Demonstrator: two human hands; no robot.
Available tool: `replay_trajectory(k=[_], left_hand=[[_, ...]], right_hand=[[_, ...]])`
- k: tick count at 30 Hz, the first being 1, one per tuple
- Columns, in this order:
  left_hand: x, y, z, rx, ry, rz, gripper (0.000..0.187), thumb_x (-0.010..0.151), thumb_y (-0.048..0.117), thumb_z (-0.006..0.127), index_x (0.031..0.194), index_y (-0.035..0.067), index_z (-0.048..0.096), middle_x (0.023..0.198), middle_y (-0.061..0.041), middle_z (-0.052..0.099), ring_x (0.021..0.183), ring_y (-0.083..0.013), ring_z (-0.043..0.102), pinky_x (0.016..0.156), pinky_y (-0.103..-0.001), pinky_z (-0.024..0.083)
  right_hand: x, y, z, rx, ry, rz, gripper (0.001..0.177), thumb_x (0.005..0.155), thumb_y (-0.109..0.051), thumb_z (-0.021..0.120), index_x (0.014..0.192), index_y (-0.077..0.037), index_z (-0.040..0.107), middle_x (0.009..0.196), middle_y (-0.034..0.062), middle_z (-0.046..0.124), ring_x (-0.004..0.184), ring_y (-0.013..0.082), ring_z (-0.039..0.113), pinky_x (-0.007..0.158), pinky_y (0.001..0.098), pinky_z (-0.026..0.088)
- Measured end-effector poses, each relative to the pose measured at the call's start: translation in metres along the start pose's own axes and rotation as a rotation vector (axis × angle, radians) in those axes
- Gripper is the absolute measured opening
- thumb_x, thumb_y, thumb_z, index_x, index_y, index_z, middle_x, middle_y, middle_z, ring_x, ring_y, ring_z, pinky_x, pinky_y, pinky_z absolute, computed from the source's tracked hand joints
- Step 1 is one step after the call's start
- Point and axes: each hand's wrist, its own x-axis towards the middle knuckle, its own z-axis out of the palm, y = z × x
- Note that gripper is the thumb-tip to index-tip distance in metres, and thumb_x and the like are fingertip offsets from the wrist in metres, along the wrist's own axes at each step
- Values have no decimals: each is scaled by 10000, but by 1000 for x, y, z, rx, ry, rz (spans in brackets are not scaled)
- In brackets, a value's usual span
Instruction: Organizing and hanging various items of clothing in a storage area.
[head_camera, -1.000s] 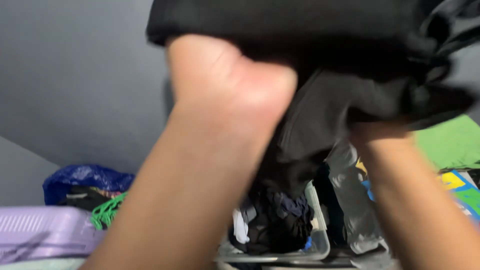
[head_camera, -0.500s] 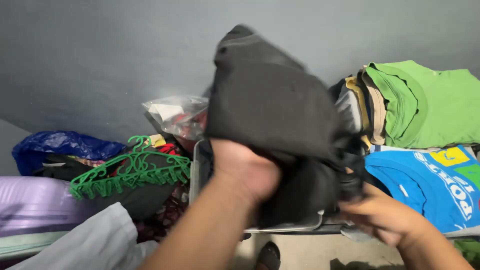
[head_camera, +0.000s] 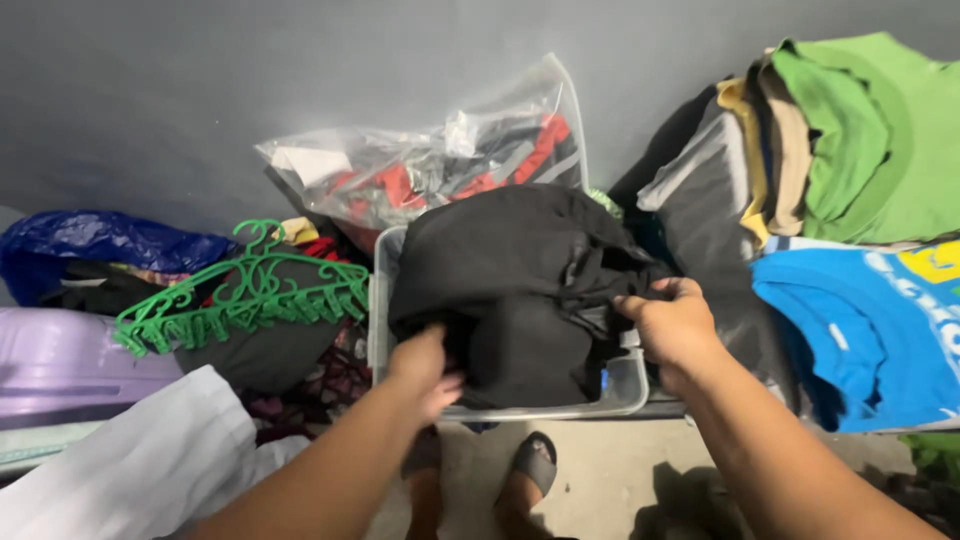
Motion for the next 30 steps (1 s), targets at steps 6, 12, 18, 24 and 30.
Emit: replay_trajectory(k=[6, 12, 18, 24, 30], left_hand=[[-79, 55, -21, 810, 249, 147, 661, 845, 202, 706, 1444, 38, 480, 1314, -212, 679, 1155, -402, 694, 908, -500, 569], [-93, 77, 36, 697, -48, 686, 862, 819, 335, 667, 1589, 197, 305, 1568, -193, 426, 1389, -354, 456, 1100, -467, 400], [-37, 54, 54, 1700, 249, 146, 1230, 750, 692, 746, 1619, 453, -91, 1720, -109, -124, 1552, -499, -26, 1243, -612, 75], [-2, 23, 47, 1809, 269, 174, 1194, 837, 591, 753, 1611, 406, -137, 1701, -164, -187, 1538, -523, -101, 1252, -563, 1], [25, 10, 37, 1807, 321, 190, 1073, 930, 142, 635, 1628, 428, -128, 1682, -179, -264, 1515, -538, -145, 1227, -578, -42]], right_hand=[[-10, -10, 13, -259, 99, -419, 938, 761, -225, 823, 1532, -36, 323, 1404, 195, 591, 1254, 270, 615, 1023, 363, 492], [41, 7, 42, -847, -75, -477, 1280, 689, -370, 990, 1634, -88, 174, 1604, 320, 183, 1479, 393, 230, 1129, 426, 300], [32, 29, 67, -552, -408, -251, 1117, 639, -500, 867, 1561, -93, 384, 1550, 179, 529, 1457, 301, 486, 1167, 403, 405], [91, 72, 11, -816, 321, -474, 1020, 733, -470, 953, 1481, -31, 417, 1571, 374, 257, 1427, 570, 227, 1082, 602, 275], [110, 89, 31, -1015, 280, -663, 245, 897, -150, 624, 1119, -90, 709, 1668, 286, 339, 1499, 478, 344, 1192, 485, 370]])
